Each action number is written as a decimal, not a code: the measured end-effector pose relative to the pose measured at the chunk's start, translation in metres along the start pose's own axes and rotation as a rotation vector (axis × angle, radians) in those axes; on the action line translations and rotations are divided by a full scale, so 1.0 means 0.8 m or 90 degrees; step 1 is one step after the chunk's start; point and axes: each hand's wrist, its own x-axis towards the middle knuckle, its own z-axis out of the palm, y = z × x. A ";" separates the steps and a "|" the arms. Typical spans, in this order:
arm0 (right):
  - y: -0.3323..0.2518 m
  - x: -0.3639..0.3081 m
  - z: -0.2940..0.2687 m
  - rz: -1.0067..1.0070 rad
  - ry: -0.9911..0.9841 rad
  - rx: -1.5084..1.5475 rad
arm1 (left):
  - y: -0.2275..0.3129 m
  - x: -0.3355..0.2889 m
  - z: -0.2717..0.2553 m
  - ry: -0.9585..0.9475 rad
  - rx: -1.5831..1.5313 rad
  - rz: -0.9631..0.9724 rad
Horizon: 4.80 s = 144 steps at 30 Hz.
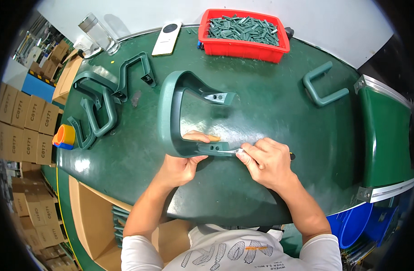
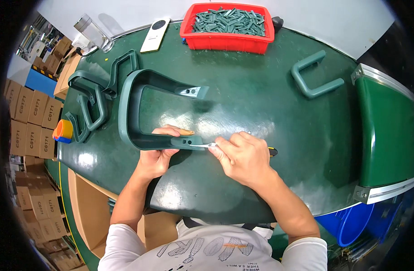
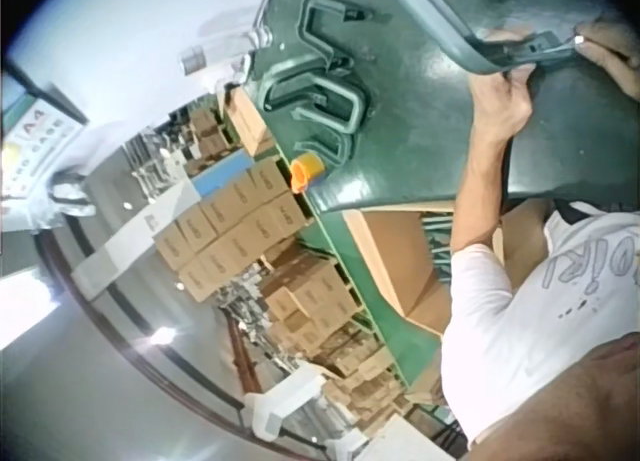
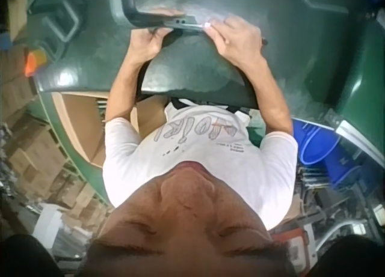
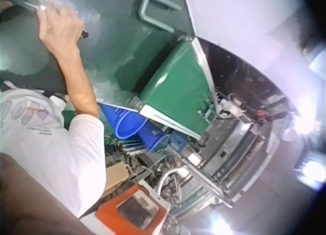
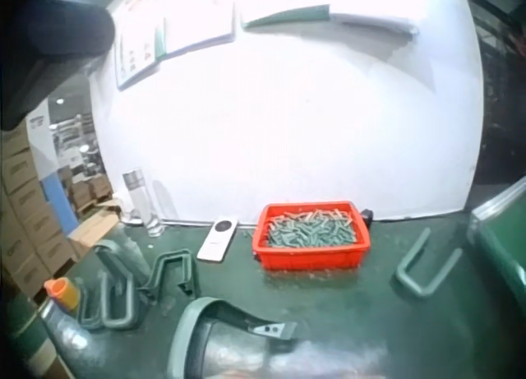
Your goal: Inserting plastic pins into holes in curved plastic components and packing them into a box.
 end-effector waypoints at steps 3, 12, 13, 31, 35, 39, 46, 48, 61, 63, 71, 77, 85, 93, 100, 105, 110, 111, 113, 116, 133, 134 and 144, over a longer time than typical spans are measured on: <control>0.003 -0.001 0.001 -0.002 0.010 0.003 | -0.001 0.001 -0.001 0.002 -0.004 -0.003; 0.005 -0.005 0.009 0.015 0.040 -0.030 | -0.001 -0.004 0.001 -0.006 -0.071 -0.065; 0.007 -0.004 0.008 0.018 0.044 -0.035 | 0.001 -0.004 0.000 -0.015 -0.069 -0.073; 0.003 -0.001 -0.008 0.040 -0.016 0.227 | 0.002 -0.002 0.013 0.163 -0.208 -0.111; 0.002 -0.003 -0.010 0.052 -0.006 0.265 | -0.004 -0.004 0.006 0.147 -0.245 -0.091; 0.002 -0.003 -0.008 0.041 -0.010 0.278 | -0.005 -0.004 0.007 0.144 -0.294 -0.076; 0.001 -0.003 -0.008 0.028 -0.004 0.275 | -0.006 -0.004 0.007 0.128 -0.334 -0.076; 0.001 -0.003 -0.009 0.028 0.001 0.281 | -0.007 -0.003 0.007 0.122 -0.333 -0.074; -0.001 -0.002 -0.007 0.022 -0.006 0.275 | -0.004 -0.006 0.011 0.098 -0.335 -0.058; -0.001 -0.002 -0.006 0.022 0.012 0.267 | -0.004 -0.007 0.011 0.087 -0.334 -0.054; -0.004 -0.001 -0.002 0.042 0.067 0.235 | -0.001 -0.007 0.016 0.081 -0.302 -0.063; 0.005 0.004 -0.001 0.078 0.042 0.172 | 0.018 0.002 0.029 -0.106 -0.297 0.021; -0.009 0.003 -0.035 0.338 -0.196 0.588 | -0.002 -0.005 0.019 0.058 -0.352 -0.039; -0.006 0.000 -0.028 0.226 -0.264 0.538 | -0.002 -0.008 0.021 0.070 -0.369 -0.063; -0.015 -0.010 -0.003 -0.044 -0.252 0.376 | -0.006 -0.009 0.015 0.157 -0.368 -0.152; -0.019 0.005 -0.021 0.001 -0.140 0.420 | 0.007 -0.008 0.020 0.228 -0.414 -0.166; -0.013 -0.001 -0.007 0.028 0.124 0.273 | 0.012 -0.007 0.024 0.245 -0.415 -0.178; -0.012 -0.001 -0.004 0.020 0.147 0.246 | 0.011 -0.007 0.024 0.241 -0.411 -0.174; -0.012 0.000 -0.004 0.009 0.176 0.207 | 0.009 -0.009 0.024 0.235 -0.402 -0.165; -0.012 0.001 -0.005 0.005 0.193 0.185 | 0.009 -0.011 0.021 0.205 -0.349 -0.194; 0.004 0.006 -0.012 0.194 0.199 0.202 | -0.009 -0.024 0.020 0.075 -0.264 -0.074; 0.006 0.007 -0.014 0.204 0.201 0.205 | -0.010 -0.024 0.020 0.068 -0.284 -0.074; 0.012 0.004 -0.009 0.217 0.191 0.213 | 0.007 -0.015 0.027 0.021 -0.385 -0.081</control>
